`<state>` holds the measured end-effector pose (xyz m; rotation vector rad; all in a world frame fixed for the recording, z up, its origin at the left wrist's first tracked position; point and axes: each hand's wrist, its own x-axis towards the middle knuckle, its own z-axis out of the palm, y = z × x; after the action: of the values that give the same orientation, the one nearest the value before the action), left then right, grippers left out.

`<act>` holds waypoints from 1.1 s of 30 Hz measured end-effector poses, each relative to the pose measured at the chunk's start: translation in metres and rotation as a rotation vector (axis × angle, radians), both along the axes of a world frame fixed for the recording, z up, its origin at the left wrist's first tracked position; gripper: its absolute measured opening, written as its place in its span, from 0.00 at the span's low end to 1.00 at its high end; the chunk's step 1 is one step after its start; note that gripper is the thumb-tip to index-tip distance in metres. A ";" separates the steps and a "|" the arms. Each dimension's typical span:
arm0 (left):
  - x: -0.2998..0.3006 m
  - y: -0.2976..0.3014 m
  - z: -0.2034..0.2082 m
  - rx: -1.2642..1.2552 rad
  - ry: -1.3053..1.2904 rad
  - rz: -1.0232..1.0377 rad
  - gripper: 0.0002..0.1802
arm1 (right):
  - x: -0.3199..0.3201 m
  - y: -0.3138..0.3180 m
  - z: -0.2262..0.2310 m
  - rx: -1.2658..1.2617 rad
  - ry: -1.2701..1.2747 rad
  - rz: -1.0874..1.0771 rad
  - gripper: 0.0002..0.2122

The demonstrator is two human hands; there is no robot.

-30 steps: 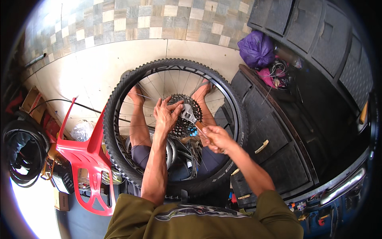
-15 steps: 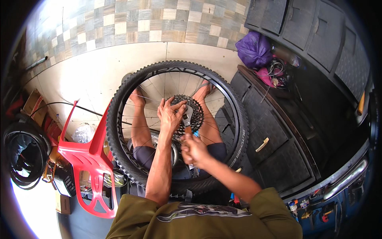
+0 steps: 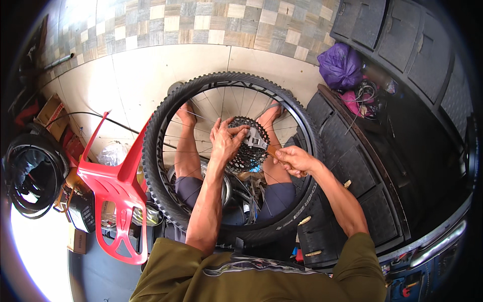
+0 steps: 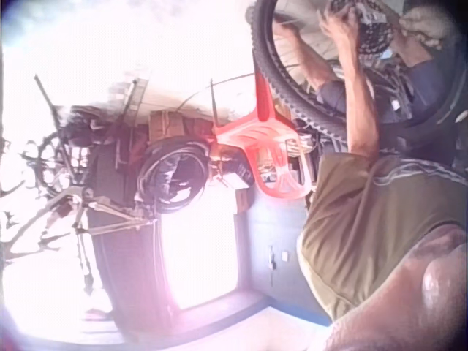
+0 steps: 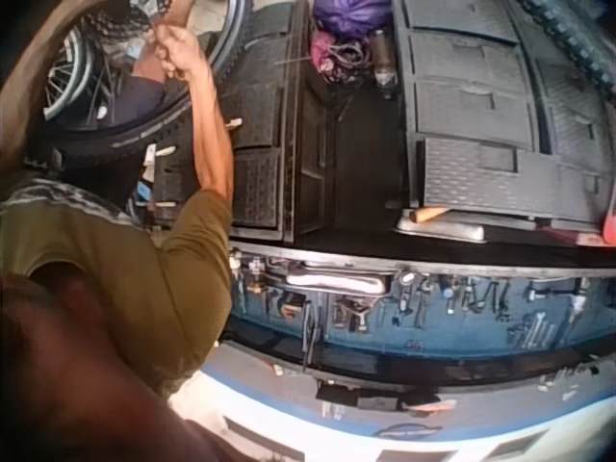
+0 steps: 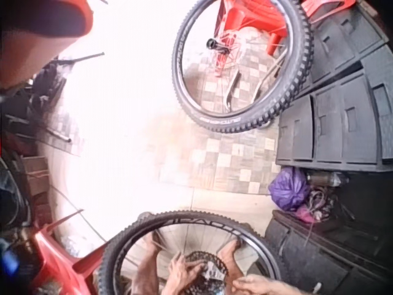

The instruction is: The person sits on the floor and cleans the cassette and spokes of a bicycle wheel using a rag. They then stand, wipe the tire and rim, and place the wheel on a workbench before searching through a cluttered toolbox.

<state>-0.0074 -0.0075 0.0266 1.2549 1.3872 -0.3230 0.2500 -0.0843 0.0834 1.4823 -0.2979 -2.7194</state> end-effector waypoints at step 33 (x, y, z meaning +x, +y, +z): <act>0.000 -0.021 -0.009 0.346 -0.103 0.128 0.14 | 0.017 -0.010 -0.036 -0.149 0.278 -0.164 0.20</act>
<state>-0.0078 -0.0287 0.0176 1.4315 1.4666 0.0744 0.2668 -0.0939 0.0473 1.0712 -0.6174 -2.9050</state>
